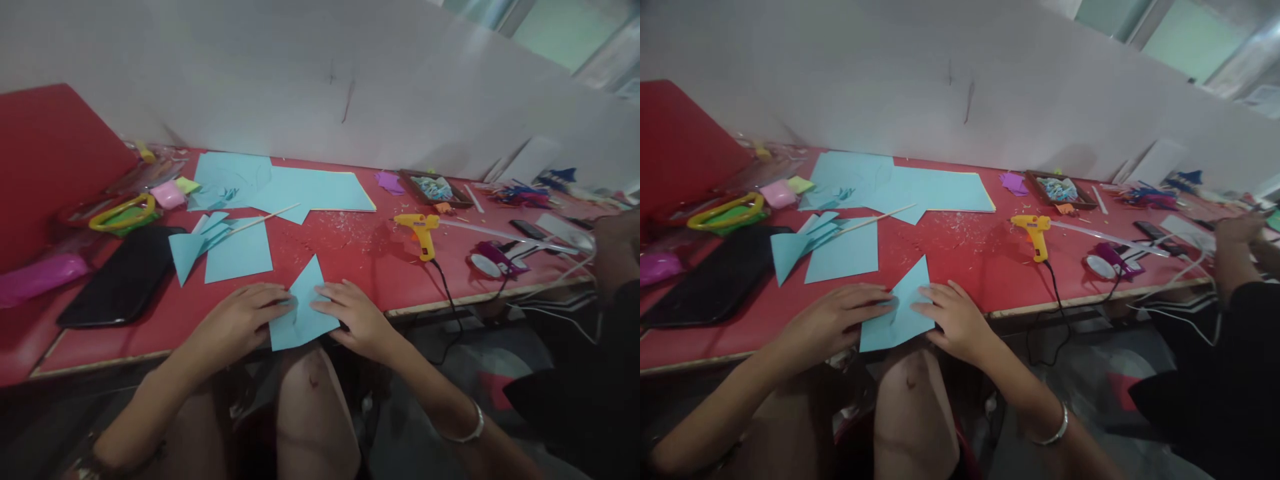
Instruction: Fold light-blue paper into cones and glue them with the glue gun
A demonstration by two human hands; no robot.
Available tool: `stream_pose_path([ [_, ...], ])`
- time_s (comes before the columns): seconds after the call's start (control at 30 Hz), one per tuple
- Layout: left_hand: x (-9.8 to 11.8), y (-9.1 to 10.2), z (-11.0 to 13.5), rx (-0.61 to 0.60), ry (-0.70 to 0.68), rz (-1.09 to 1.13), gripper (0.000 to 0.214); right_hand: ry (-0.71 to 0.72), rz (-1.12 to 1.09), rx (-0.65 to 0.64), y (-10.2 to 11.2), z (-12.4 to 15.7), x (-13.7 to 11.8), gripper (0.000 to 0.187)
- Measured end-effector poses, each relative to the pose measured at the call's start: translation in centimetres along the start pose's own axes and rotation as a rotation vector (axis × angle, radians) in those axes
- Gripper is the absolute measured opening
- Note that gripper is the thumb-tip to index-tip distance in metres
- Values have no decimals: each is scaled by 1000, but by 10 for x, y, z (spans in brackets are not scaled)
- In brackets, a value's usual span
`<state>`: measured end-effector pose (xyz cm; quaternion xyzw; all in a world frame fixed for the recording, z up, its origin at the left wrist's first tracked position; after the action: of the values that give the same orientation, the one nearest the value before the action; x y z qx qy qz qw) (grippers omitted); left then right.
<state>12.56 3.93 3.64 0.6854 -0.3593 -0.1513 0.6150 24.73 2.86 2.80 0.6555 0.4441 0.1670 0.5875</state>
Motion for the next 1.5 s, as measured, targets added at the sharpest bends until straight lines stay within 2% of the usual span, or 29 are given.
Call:
stream_pose_path([
  [0.27, 6, 18, 11, 267, 83, -127, 16, 76, -75, 118, 9, -13, 7, 22],
  [0.43, 6, 21, 11, 337, 128, -99, 17, 110, -128, 163, 15, -20, 11, 10],
  [0.6, 5, 21, 13, 322, 101, -70, 17, 108, -173, 152, 13, -17, 14, 14],
  [0.73, 0, 22, 11, 306, 136, -3, 21, 74, -233, 159, 13, -15, 16, 12],
  [0.87, 1, 23, 8, 335, 173, -38, 25, -50, -274, 167, 13, -16, 23, 4],
  [0.97, 3, 20, 8, 346, 214, -75, 28, -155, -268, 204, 15, -15, 30, 12],
  [1.07, -2, 17, 9, 338, 284, -39, 27, -188, -267, 211, 14, -17, 31, 18],
  [1.13, -6, 16, 9, 316, 318, 1, 22, -195, -253, 203, 14, -18, 31, 16],
  [1.2, -6, 14, 8, 279, 294, 42, 15, -173, -236, 169, 12, -18, 29, 8],
  [1.33, 0, 15, 7, 246, 205, 91, 18, -81, -246, 97, 9, -18, 22, 16],
  [1.5, -3, 13, 7, 243, 265, 91, 12, -104, -236, 108, 10, -17, 22, 14],
])
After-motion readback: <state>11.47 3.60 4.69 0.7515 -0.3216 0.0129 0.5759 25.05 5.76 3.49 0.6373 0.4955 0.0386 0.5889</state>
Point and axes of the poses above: each hand's wrist, its own z-axis away from the middle knuckle, its own y-axis out of the back of the hand, x = y × z, the point moved 9 cm from there along -z, towards the middle knuckle, and after that the axes turned 12 degrees about y, right-handed, at the moved point
